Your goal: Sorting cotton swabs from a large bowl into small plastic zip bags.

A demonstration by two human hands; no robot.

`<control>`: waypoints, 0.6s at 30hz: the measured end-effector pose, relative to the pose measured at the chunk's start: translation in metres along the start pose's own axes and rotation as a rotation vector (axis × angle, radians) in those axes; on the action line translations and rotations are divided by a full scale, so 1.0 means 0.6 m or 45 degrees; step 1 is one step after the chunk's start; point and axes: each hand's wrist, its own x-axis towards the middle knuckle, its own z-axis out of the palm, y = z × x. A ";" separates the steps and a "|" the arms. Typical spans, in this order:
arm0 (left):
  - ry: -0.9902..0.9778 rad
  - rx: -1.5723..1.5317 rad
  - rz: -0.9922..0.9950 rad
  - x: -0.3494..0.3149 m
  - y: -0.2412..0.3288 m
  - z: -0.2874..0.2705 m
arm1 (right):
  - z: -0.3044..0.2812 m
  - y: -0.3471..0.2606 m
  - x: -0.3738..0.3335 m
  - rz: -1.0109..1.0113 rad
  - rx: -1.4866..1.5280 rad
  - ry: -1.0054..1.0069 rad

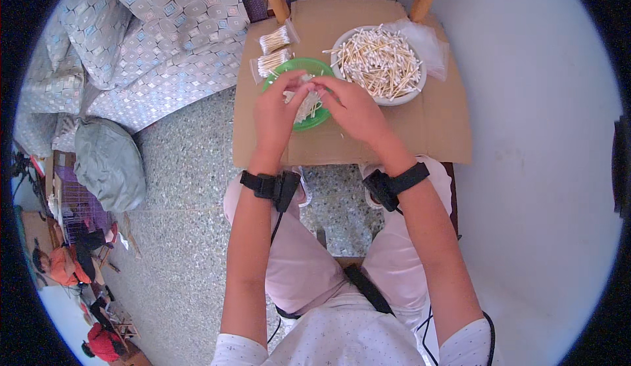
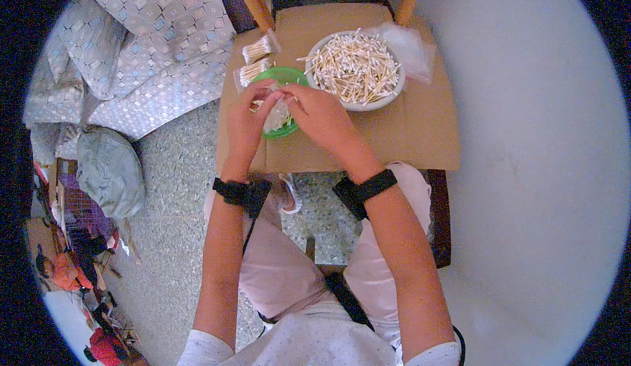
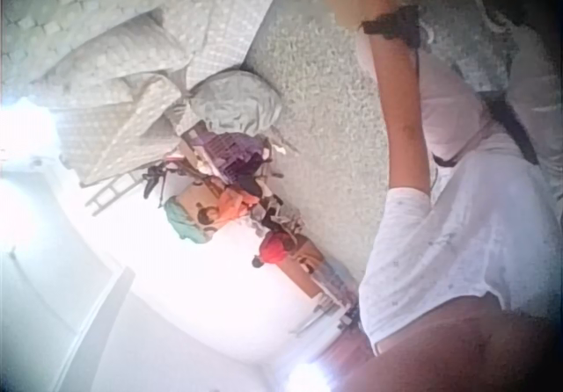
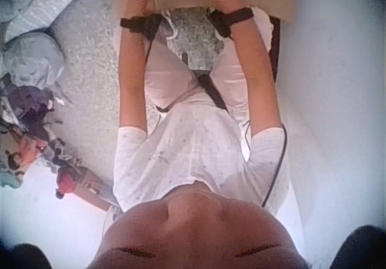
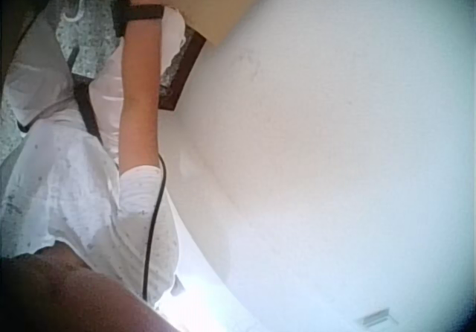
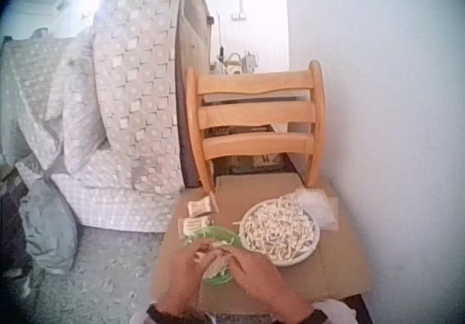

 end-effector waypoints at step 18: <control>-0.125 -0.699 -0.541 0.015 -0.042 -0.010 | -0.019 -0.022 0.022 0.115 0.390 0.406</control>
